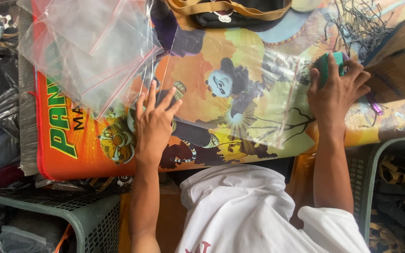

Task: The person attaches tags to a small black and tan bag. They then wipe a clear plastic bag with a blue sponge. Finally, they place the small bag into the plastic bag.

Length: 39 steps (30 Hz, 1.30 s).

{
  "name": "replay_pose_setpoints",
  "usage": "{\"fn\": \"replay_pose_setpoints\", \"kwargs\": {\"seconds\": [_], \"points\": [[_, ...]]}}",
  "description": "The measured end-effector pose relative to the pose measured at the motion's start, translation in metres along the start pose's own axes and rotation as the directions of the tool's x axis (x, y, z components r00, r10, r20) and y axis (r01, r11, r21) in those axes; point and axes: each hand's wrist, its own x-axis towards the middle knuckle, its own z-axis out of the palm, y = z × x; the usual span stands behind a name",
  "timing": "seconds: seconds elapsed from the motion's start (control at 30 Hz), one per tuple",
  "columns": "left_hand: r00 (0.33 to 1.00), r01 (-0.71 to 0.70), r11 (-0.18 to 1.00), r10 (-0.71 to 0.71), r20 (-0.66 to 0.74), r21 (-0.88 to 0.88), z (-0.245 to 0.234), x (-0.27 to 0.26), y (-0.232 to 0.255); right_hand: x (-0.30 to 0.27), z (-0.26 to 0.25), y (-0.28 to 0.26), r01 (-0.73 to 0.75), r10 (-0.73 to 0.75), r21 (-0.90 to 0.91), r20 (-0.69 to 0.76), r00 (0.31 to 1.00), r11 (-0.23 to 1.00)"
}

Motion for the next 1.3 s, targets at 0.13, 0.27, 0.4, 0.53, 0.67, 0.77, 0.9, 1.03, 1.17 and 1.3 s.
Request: {"fn": "replay_pose_setpoints", "kwargs": {"seconds": [0.13, 0.27, 0.4, 0.53, 0.67, 0.77, 0.9, 1.03, 1.17, 1.3], "points": [[0.992, 0.115, 0.993, -0.114, -0.054, 0.011, -0.015, 0.010, 0.017, 0.016, 0.013, -0.023, 0.247, -0.226, 0.037, -0.288, 0.931, 0.968], [0.981, -0.037, 0.994, 0.017, -0.195, -0.098, -0.004, 0.023, 0.073, 0.055, 0.005, -0.085, 0.292, -0.272, 0.260, -0.112, 0.956, 0.920], [0.992, -0.118, 0.941, 0.124, -0.004, -0.317, 0.039, 0.028, 0.125, 0.088, 0.023, -0.149, 0.433, -0.450, 0.383, -0.052, 0.892, 0.816], [0.978, -0.168, 0.952, 0.194, 0.076, -0.256, 0.061, 0.026, 0.148, 0.111, 0.062, -0.206, 0.614, -0.606, 0.171, -0.100, 0.789, 0.771], [0.984, -0.147, 0.948, 0.169, 0.054, -0.283, 0.062, 0.023, 0.141, 0.129, 0.089, -0.238, 0.600, -0.596, 0.188, -0.080, 0.799, 0.778], [0.988, -0.136, 0.881, 0.154, 0.003, -0.452, 0.049, 0.035, 0.124, 0.141, 0.086, -0.243, 0.545, -0.533, 0.261, -0.123, 0.837, 0.797], [0.974, -0.136, 0.867, 0.028, -0.227, -0.479, 0.022, 0.086, 0.071, 0.161, 0.078, -0.215, 0.441, -0.424, 0.169, -0.125, 0.897, 0.882], [0.934, 0.114, 0.689, -0.320, -0.160, -0.716, 0.037, 0.159, 0.002, 0.191, 0.079, -0.170, 0.349, -0.341, 0.046, -0.125, 0.932, 0.936], [0.827, 0.064, 0.878, -0.312, -0.467, -0.475, 0.090, 0.234, -0.056, 0.220, 0.081, -0.154, 0.455, -0.447, 0.055, -0.116, 0.887, 0.889], [0.870, 0.373, 0.824, -0.470, -0.147, -0.425, 0.099, 0.288, -0.073, 0.253, 0.100, -0.154, 0.521, -0.521, 0.009, -0.012, 0.854, 0.854]]}}
